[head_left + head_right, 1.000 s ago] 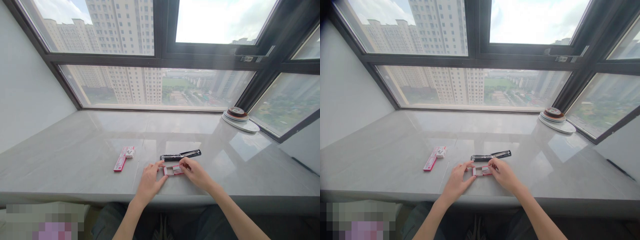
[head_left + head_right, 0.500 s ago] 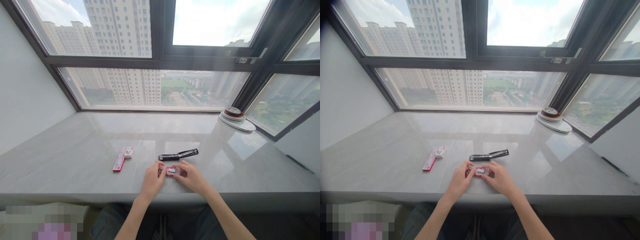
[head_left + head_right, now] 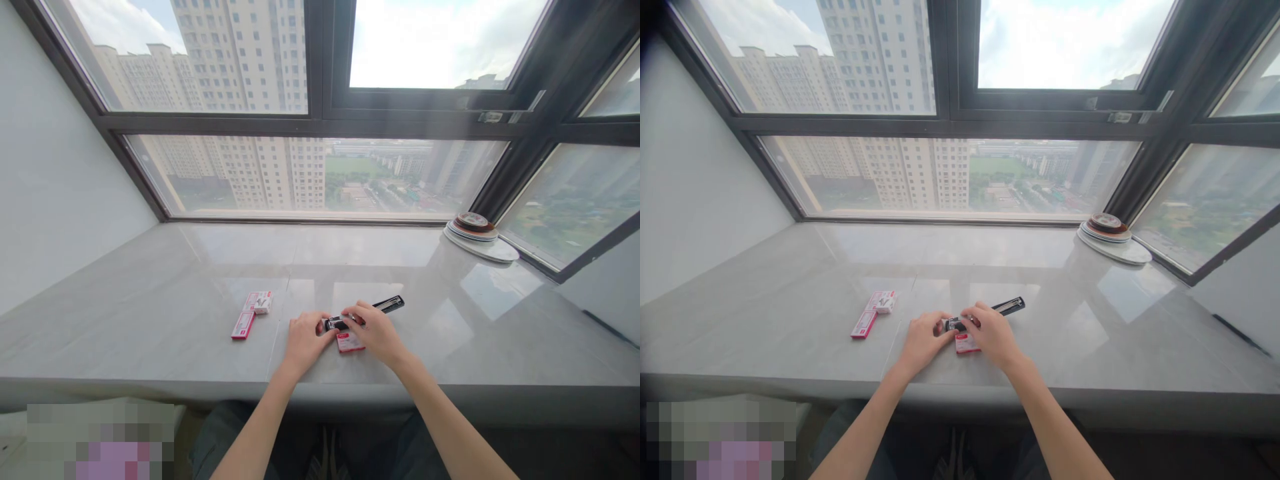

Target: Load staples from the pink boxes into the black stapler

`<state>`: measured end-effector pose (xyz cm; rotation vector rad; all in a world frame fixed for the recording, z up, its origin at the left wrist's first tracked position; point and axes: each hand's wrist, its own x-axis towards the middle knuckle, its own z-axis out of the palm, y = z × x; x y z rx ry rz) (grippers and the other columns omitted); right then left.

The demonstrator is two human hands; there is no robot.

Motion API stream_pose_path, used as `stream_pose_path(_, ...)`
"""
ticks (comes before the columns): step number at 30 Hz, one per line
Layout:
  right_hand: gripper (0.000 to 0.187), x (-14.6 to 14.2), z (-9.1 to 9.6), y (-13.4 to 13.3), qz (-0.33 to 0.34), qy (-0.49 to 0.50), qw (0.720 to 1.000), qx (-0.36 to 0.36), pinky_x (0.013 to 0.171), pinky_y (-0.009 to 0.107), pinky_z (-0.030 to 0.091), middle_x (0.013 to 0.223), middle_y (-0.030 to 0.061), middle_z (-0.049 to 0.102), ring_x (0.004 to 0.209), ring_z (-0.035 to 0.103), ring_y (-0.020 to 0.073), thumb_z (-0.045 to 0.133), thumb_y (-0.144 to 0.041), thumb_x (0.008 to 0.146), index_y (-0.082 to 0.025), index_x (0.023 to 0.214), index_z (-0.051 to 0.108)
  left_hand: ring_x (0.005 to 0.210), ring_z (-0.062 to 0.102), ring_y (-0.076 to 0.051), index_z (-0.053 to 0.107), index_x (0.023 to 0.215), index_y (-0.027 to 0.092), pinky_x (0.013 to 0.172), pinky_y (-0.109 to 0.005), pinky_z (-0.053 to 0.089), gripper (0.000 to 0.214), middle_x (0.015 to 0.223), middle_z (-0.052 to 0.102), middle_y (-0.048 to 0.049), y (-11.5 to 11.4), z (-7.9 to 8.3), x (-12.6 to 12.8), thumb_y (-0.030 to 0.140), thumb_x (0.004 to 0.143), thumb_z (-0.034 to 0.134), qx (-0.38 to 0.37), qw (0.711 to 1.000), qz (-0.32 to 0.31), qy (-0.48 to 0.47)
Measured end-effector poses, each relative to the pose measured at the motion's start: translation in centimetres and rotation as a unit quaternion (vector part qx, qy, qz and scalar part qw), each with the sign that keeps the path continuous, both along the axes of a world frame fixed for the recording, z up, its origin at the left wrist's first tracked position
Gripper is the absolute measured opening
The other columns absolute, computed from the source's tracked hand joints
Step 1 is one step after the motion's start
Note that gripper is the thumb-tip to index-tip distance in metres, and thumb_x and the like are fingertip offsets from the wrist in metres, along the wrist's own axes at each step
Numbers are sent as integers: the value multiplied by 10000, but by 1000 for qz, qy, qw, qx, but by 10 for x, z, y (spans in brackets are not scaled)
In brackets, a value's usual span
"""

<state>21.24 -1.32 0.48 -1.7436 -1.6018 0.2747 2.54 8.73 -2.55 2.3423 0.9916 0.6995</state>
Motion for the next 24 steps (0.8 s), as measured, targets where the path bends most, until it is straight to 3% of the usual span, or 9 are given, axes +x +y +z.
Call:
stream_pose_path(10, 172, 5, -5, 8, 30, -31, 998, -39, 716, 254, 400, 882, -8, 630, 745, 590, 146, 598, -325, 1002, -298, 1073, 753, 836, 580, -209, 719, 1061, 324, 755, -310, 308, 235, 789, 650, 19, -7, 2, -4, 470, 877, 713, -6, 1000, 2, -6)
stream_pose_path(18, 197, 2, -4, 10, 29, -14, 999, -29, 685, 252, 386, 850, 0, 637, 726, 578, 147, 580, -295, 983, -283, 1039, 769, 833, 593, -208, 728, 1047, 317, 770, -316, 344, 234, 785, 651, 18, -9, 1, -3, 459, 860, 732, 0, 1000, 7, -10)
stream_pose_path(22, 212, 4, -5, 6, -14, 12, 1000, -10, 669, 255, 386, 771, -4, 641, 692, 569, 154, 577, -302, 955, -247, 1074, 743, 853, 608, -195, 713, 1137, 318, 816, -323, 399, 272, 884, 676, 6, -11, 6, -2, 449, 901, 688, -4, 998, 6, -56)
stream_pose_path(24, 202, 7, -5, 3, -57, 16, 998, -9, 635, 257, 369, 694, -8, 623, 649, 552, 156, 572, -323, 944, -227, 993, 743, 837, 609, -174, 695, 1193, 318, 815, -313, 434, 275, 967, 683, -3, -11, 9, -2, 418, 944, 636, -19, 995, -5, -96)
